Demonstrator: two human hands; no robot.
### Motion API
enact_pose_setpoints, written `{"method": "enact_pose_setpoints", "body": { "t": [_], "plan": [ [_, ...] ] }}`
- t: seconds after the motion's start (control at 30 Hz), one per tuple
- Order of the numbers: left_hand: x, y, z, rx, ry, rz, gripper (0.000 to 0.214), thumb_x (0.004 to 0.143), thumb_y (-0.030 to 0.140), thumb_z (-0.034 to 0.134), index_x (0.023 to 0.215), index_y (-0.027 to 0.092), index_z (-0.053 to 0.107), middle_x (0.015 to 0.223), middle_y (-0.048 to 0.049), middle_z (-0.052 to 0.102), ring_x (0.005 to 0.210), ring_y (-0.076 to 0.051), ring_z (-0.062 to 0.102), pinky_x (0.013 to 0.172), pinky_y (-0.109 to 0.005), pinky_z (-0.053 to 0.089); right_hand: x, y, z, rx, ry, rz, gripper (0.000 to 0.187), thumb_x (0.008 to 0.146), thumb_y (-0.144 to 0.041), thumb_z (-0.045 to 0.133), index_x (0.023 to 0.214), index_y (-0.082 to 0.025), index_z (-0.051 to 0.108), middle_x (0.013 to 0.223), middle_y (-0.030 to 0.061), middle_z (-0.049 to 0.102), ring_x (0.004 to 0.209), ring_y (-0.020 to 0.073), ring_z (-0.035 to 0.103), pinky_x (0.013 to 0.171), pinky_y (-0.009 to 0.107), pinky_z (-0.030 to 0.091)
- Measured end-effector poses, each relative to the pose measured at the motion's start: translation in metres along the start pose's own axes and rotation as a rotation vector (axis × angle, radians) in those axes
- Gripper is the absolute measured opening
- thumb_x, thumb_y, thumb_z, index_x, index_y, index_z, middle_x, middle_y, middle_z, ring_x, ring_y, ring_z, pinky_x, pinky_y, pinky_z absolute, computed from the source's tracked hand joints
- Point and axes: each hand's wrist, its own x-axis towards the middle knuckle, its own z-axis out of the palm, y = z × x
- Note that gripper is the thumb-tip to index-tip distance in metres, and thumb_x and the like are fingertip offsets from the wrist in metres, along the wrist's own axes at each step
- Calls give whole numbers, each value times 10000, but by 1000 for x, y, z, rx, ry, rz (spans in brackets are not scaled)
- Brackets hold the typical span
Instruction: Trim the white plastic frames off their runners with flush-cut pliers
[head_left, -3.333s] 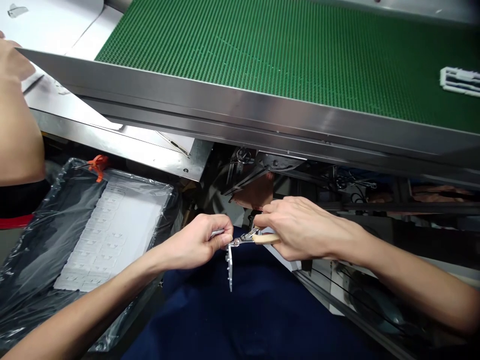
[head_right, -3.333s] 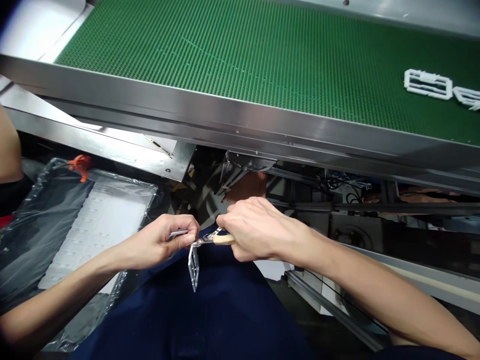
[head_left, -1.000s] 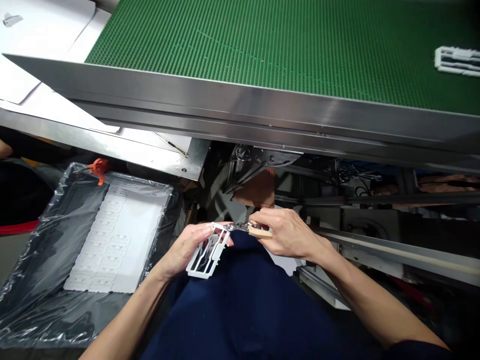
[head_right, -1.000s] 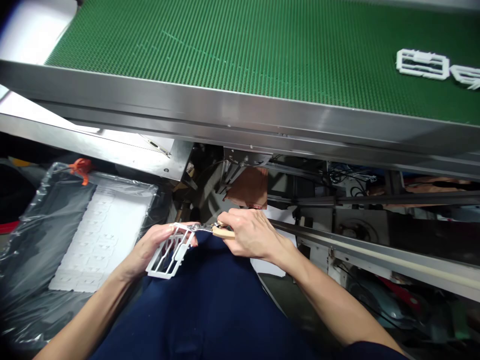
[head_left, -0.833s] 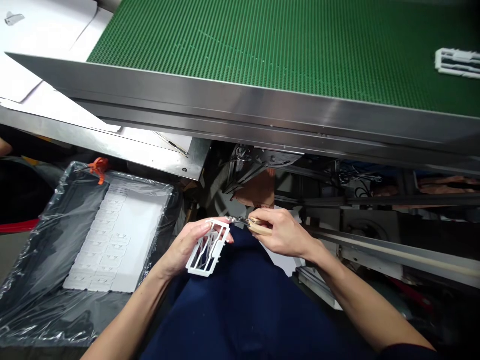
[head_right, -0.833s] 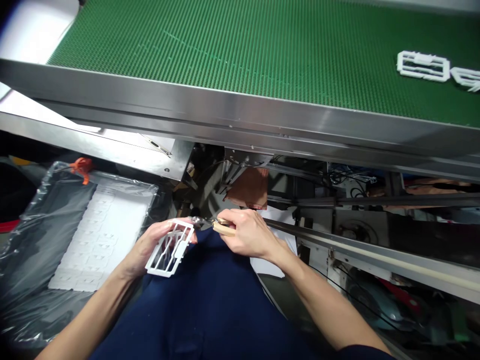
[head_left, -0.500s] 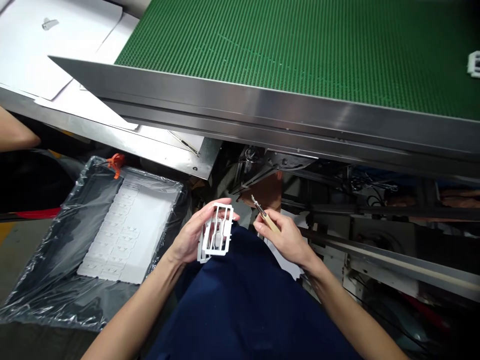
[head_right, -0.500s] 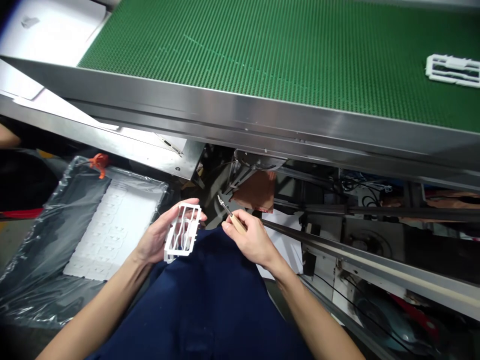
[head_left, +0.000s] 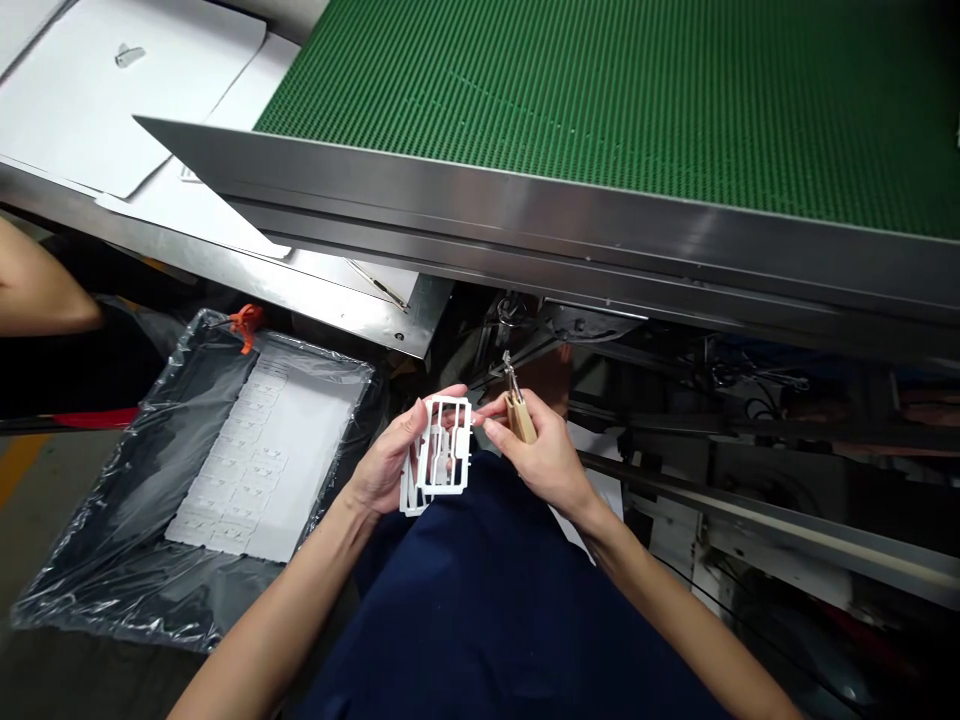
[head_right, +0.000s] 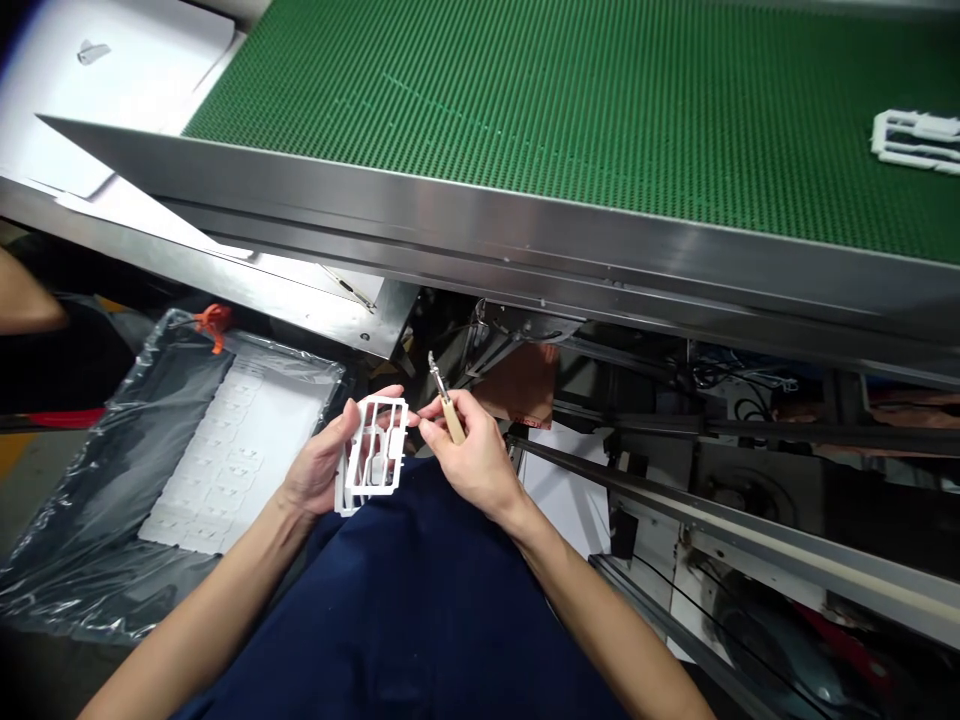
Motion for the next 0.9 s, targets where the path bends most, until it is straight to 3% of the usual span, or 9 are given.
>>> {"method": "enact_pose_setpoints", "body": {
  "t": [0.17, 0.33, 0.4, 0.67, 0.9],
  "plan": [
    [-2, -1, -2, -11, 24, 43, 381, 903, 363, 454, 1236, 190, 519, 1077, -97, 641, 817, -193, 647, 655, -291, 574, 2, -3, 9, -72, -3, -107, 172, 813, -276, 555, 971, -214, 527, 863, 7, 619, 742, 133, 584, 694, 259, 472],
    [-3, -3, -2, -47, 52, 29, 352, 899, 327, 479, 1217, 189, 540, 962, -63, 671, 718, -148, 644, 608, -241, 568, 5, 3, 16, -295, 104, -390, 126, 806, -249, 541, 924, -209, 524, 826, 28, 590, 754, 154, 564, 733, 279, 454],
    [-3, -4, -1, -45, 55, 21, 355, 895, 331, 487, 1216, 188, 540, 954, -65, 673, 705, -144, 641, 613, -239, 566, 6, 5, 16, -348, 141, -423, 92, 810, -229, 518, 900, -211, 525, 787, 26, 578, 726, 154, 556, 711, 278, 449],
    [-3, -4, 0, 5, 46, -10, 413, 908, 434, 407, 1248, 221, 505, 1108, -113, 634, 770, -175, 644, 611, -261, 556, 5, 9, -1, -273, 353, -165, 164, 815, -362, 549, 857, -209, 506, 706, -14, 543, 589, 120, 505, 624, 251, 428],
    [-1, 0, -2, -26, 59, 39, 369, 925, 385, 395, 1236, 219, 504, 1111, -117, 631, 754, -158, 636, 642, -277, 552, -8, 20, 1, -274, 305, -39, 171, 803, -364, 555, 844, -205, 506, 711, -19, 550, 600, 117, 498, 600, 238, 404]
  ]
}}
